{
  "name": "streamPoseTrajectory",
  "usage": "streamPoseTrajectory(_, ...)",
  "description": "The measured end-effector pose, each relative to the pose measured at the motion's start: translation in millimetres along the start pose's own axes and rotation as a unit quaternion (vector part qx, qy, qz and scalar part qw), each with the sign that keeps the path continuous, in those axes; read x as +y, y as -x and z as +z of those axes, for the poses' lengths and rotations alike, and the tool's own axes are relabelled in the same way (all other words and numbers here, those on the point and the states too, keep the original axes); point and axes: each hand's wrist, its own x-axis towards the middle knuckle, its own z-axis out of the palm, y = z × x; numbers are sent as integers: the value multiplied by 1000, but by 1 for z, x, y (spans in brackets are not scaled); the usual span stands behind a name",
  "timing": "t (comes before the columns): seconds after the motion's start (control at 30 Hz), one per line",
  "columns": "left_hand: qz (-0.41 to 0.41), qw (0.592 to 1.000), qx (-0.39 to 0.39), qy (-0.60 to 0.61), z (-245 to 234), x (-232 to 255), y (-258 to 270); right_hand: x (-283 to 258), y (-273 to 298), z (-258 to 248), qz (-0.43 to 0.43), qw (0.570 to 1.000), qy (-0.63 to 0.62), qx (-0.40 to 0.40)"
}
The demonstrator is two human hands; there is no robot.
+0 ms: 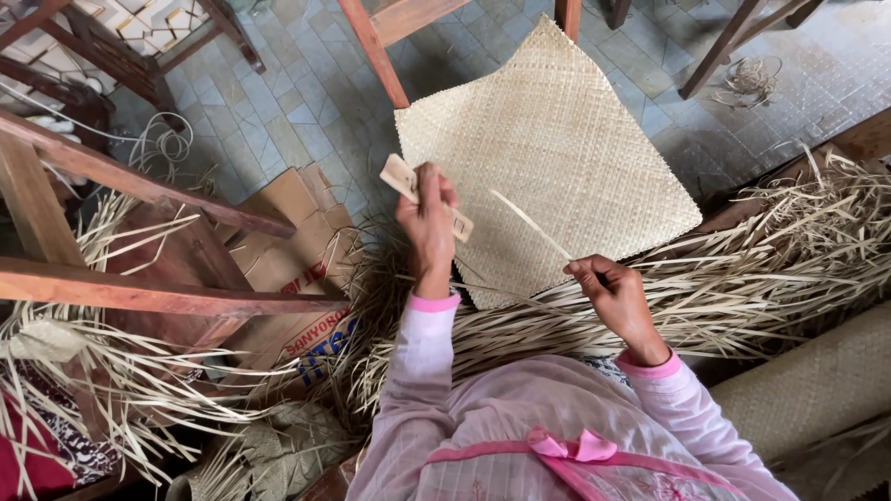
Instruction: A person is weaving a mat using dried plant fibers and a small wooden tool to guide the strands.
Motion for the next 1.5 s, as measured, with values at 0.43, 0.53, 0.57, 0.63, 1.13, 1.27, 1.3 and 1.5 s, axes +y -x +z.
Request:
streamPoseTrajectory(0.43,467,772,-246,-354,40,-28,72,39,-15,10,-139,976,168,26)
streamPoseTrajectory(0.53,473,777,-216,-355,39,-44,64,30,-14,18,-147,977,152,19)
streamPoseTrajectory(0.57,468,782,-216,-350,39,-49,61,28,-13,21,-148,977,153,21)
streamPoseTrajectory(0.63,473,780,-209,-353,37,-46,50,8,-10,24,-133,983,128,16)
streamPoseTrajectory(1.13,571,550,146,-592,-15,-70,-12,11,1,2,145,974,-174,-3)
streamPoseTrajectory(1.27,672,714,-172,-95,18,-54,45,31,-10,10,227,877,-419,-64)
streamPoseTrajectory(1.3,670,716,-169,-97,22,-48,53,41,-10,12,230,877,-417,-67)
streamPoseTrajectory(1.5,708,673,-166,-136,38,-24,58,56,-11,22,239,785,-531,-209)
